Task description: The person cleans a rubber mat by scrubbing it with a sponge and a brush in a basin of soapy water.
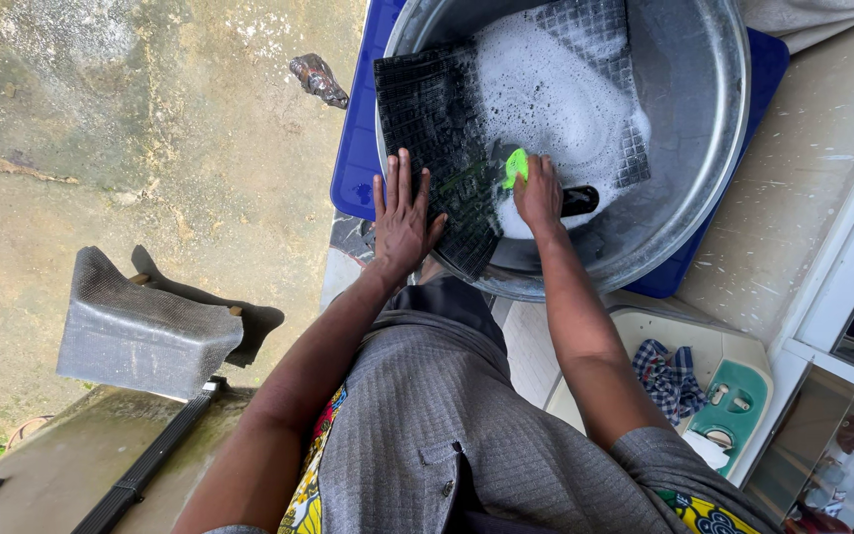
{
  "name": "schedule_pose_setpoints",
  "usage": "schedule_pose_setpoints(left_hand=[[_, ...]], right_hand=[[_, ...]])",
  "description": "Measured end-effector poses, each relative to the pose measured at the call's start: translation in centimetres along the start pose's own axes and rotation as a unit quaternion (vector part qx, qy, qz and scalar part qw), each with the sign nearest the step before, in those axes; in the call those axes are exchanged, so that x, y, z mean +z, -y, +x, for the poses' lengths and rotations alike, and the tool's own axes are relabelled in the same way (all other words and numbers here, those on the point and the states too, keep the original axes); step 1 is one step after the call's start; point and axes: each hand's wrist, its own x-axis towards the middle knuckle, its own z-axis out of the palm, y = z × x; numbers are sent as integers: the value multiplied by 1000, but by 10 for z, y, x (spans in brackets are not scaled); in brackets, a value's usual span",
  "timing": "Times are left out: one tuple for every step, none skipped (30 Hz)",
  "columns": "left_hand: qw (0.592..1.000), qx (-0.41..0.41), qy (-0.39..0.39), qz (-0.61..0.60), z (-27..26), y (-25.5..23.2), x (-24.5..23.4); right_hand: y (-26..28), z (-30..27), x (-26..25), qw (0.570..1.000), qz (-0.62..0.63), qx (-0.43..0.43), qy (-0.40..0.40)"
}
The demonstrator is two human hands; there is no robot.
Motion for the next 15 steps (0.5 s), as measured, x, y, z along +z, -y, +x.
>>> schedule_pose_setpoints(left_hand=[[1000,-3,-2,1,0,0,1],[999,38,-7,17,-1,-1,3],[996,78,-13,33,-1,-1,6],[997,75,-14,34,0,-2,9],[996,86,20,33,1,-2,11],[993,97,54,32,2,-1,11],[994,95,52,33,2,1,11],[993,105,54,21,1,2,9],[992,117,55,9,1,2,9],[992,117,53,8,1,1,10],[991,123,59,8,1,1,10],[989,129,66,7,2,2,10],[990,127,63,6,2,2,11],[990,131,46,-6,2,3,12],[990,134,30,-18,1,4,13]], right_hand=[[-7,5,1,1000,-17,-2,-15],[-13,8,5,1000,-16,-5,-15],[-20,11,10,999,-34,16,-7],[-27,13,15,998,-53,38,1],[-33,15,22,998,-52,34,1],[-36,15,31,995,-84,30,39],[-37,15,39,990,-117,27,76],[-34,14,47,990,-117,26,75],[-31,10,53,997,-57,-11,51],[-28,6,54,998,2,-48,26],[-21,5,52,998,2,-52,25],[-10,3,50,994,82,-40,65],[3,-1,48,981,160,-27,105],[17,-5,46,981,158,-30,106],[32,-10,44,961,258,-30,95]])
